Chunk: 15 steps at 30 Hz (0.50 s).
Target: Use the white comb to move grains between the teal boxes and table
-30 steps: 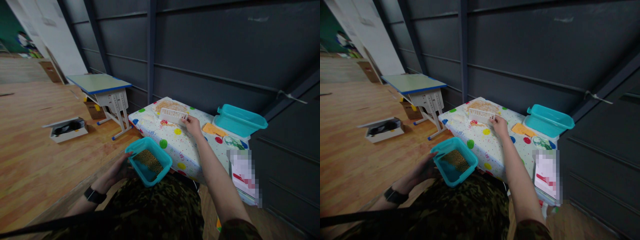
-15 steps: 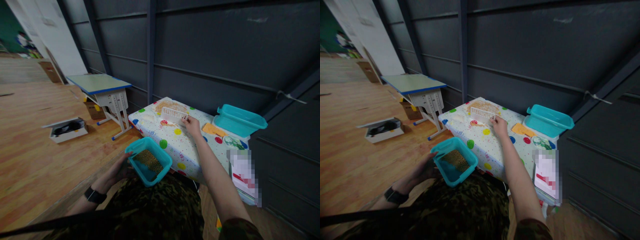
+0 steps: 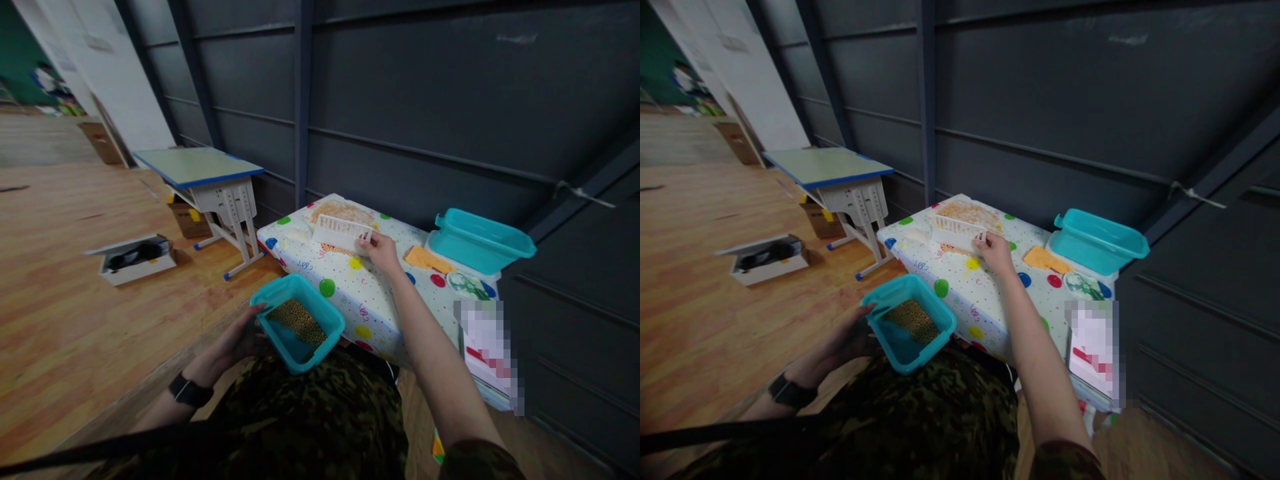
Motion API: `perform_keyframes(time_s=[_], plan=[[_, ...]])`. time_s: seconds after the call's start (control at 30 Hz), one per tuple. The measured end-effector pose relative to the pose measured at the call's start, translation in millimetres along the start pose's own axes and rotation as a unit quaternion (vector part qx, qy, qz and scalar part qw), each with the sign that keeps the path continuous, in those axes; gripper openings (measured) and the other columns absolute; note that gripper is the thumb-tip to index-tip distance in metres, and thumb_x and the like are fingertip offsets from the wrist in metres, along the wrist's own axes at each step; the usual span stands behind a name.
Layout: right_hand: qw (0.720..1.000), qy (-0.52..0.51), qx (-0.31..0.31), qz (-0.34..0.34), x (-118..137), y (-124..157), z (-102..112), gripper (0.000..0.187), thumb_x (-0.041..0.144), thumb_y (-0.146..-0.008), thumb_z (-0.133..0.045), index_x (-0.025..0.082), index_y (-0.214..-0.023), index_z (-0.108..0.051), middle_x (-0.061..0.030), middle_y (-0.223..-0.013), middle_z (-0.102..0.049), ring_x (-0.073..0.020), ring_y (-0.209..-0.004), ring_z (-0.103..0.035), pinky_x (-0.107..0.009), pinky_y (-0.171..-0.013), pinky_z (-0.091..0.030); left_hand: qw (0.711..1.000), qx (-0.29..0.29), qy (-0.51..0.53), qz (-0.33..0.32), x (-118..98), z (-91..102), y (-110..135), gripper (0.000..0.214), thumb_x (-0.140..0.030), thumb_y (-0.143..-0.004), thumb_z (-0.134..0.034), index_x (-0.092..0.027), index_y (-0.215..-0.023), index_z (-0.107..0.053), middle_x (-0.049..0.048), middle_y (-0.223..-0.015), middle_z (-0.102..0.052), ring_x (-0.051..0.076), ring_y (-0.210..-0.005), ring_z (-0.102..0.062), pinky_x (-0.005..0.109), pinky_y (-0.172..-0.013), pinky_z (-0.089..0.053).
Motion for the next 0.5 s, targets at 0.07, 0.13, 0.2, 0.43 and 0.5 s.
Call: perform_keyframes(time_s=[0.07, 0.13, 0.2, 0.43, 0.5], plan=[[1.000, -0.001, 0.007, 0.005, 2.9, 0.4, -0.7, 0.022, 0.039, -0.086, -0.068, 0.023, -0.072, -0.065, 0.0008, -0.067, -0.059, -0.0214, -0.071, -0.055, -0.034, -0.072, -0.038, 1.000, -0.001, 0.004, 0.002, 0.1, 0.1, 0.9, 0.067, -0.063, -0.087, -0.087, -0.020, -0.134, -0.068, 0.0135, -0.105, -0.088, 0.035, -0.083, -0.085, 0.044, -0.071, -0.065], [1.000, -0.004, 0.012, 0.006, 5.3, 0.6, -0.7, 0.023, 0.040, -0.085, -0.069, 0.022, -0.072, -0.066, 0.0016, -0.066, -0.057, -0.0204, -0.070, -0.053, -0.033, -0.072, -0.037, 1.000, 0.007, 0.005, 0.002, -0.5, -1.8, 2.1, 0.067, -0.063, -0.087, -0.087, -0.021, -0.135, -0.068, 0.0116, -0.104, -0.088, 0.035, -0.082, -0.085, 0.045, -0.073, -0.066], [1.000, -0.006, 0.014, 0.004, 6.8, 0.6, 0.0, 0.023, 0.040, -0.085, -0.071, 0.022, -0.072, -0.067, 0.0020, -0.066, -0.057, -0.0198, -0.070, -0.052, -0.033, -0.071, -0.037, 1.000, 0.014, 0.001, -0.005, -2.1, -3.7, 3.0, 0.066, -0.063, -0.087, -0.087, -0.022, -0.134, -0.068, 0.0090, -0.097, -0.087, 0.035, -0.081, -0.085, 0.045, -0.074, -0.066], [1.000, -0.007, 0.020, -0.003, 9.6, 1.9, 1.0, 0.022, 0.039, -0.086, -0.072, 0.022, -0.073, -0.069, 0.0010, -0.068, -0.061, -0.0202, -0.071, -0.054, -0.032, -0.071, -0.037, 1.000, 0.007, 0.001, 0.002, 0.4, 0.1, -0.4, 0.058, -0.066, -0.083, -0.089, -0.023, -0.116, -0.068, 0.0072, -0.091, -0.085, 0.033, -0.080, -0.084, 0.044, -0.074, -0.066], [1.000, -0.011, 0.026, -0.004, 9.8, 2.7, 0.4, 0.021, 0.038, -0.086, -0.072, 0.021, -0.075, -0.070, 0.0004, -0.070, -0.063, -0.0205, -0.072, -0.055, -0.032, -0.072, -0.039, 1.000, 0.006, -0.001, 0.003, 0.8, 1.1, -1.8, 0.058, -0.067, -0.083, -0.088, -0.023, -0.115, -0.068, 0.0083, -0.093, -0.086, 0.034, -0.081, -0.084, 0.045, -0.074, -0.066]])
Point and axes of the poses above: each hand's wrist, its own y-axis away from the middle knuckle, its own z-axis out of the back of the hand, x = y × z, the point moved 8 cm from there along -y, towards the middle knuckle
